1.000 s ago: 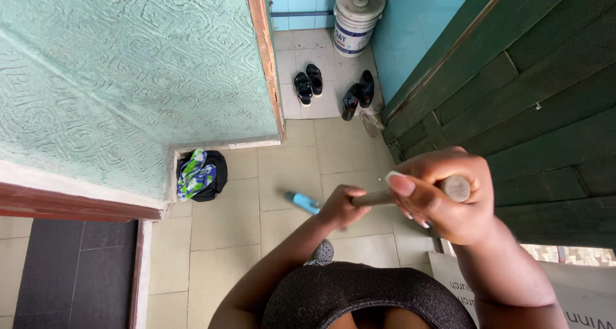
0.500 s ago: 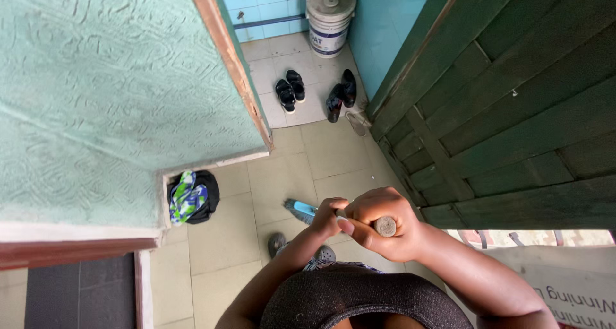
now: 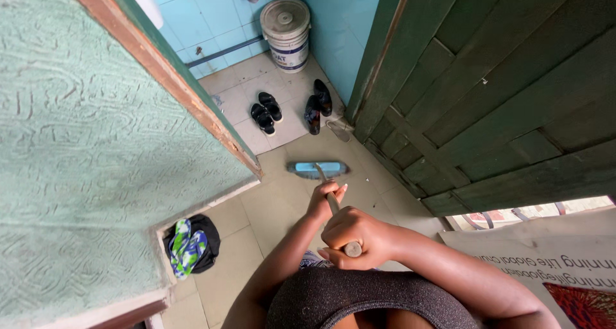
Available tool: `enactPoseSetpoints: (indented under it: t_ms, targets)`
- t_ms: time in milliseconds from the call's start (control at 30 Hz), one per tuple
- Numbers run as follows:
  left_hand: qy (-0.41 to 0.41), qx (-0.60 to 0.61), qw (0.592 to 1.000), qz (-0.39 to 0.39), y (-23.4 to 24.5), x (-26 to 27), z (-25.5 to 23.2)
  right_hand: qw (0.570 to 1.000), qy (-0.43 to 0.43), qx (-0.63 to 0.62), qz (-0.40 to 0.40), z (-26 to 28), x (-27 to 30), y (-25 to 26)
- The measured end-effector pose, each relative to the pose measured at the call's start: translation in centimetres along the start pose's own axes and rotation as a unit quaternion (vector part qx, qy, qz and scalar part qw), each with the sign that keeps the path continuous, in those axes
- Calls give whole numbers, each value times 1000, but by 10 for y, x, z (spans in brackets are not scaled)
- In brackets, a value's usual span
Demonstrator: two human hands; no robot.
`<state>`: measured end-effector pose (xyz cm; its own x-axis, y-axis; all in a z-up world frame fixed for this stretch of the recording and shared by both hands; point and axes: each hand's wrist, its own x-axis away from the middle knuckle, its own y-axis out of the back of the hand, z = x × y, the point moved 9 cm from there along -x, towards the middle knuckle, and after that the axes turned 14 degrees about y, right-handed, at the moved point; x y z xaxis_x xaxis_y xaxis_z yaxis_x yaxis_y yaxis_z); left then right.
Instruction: The person sweeps the tiled floor of a porch or balcony area using a broom and then begins mopping with a sponge mop and bucket.
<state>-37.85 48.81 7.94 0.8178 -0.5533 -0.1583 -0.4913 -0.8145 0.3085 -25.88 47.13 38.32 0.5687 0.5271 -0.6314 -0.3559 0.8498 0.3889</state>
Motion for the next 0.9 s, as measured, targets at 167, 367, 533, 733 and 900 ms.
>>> enactPoseSetpoints:
  t_ms: [167, 367, 533, 733, 900]
  targets:
    - [-16, 4, 1000, 21, 10, -45, -9, 998, -16, 13, -56, -21, -6, 28]
    - [-65, 17, 976, 208, -27, -27, -98, 981, -87, 42, -165, 63, 21, 83]
    - [-107, -99, 801, 580, -113, 54, -129, 974, -122, 38, -187, 113, 28, 76]
    - [-138, 56, 747, 647, -135, 100, -120, 967, -137, 39, -210, 104, 33, 54]
    - [-150, 16, 728, 669, -159, 96, -77, 949, -134, 47, -281, 97, 51, 48]
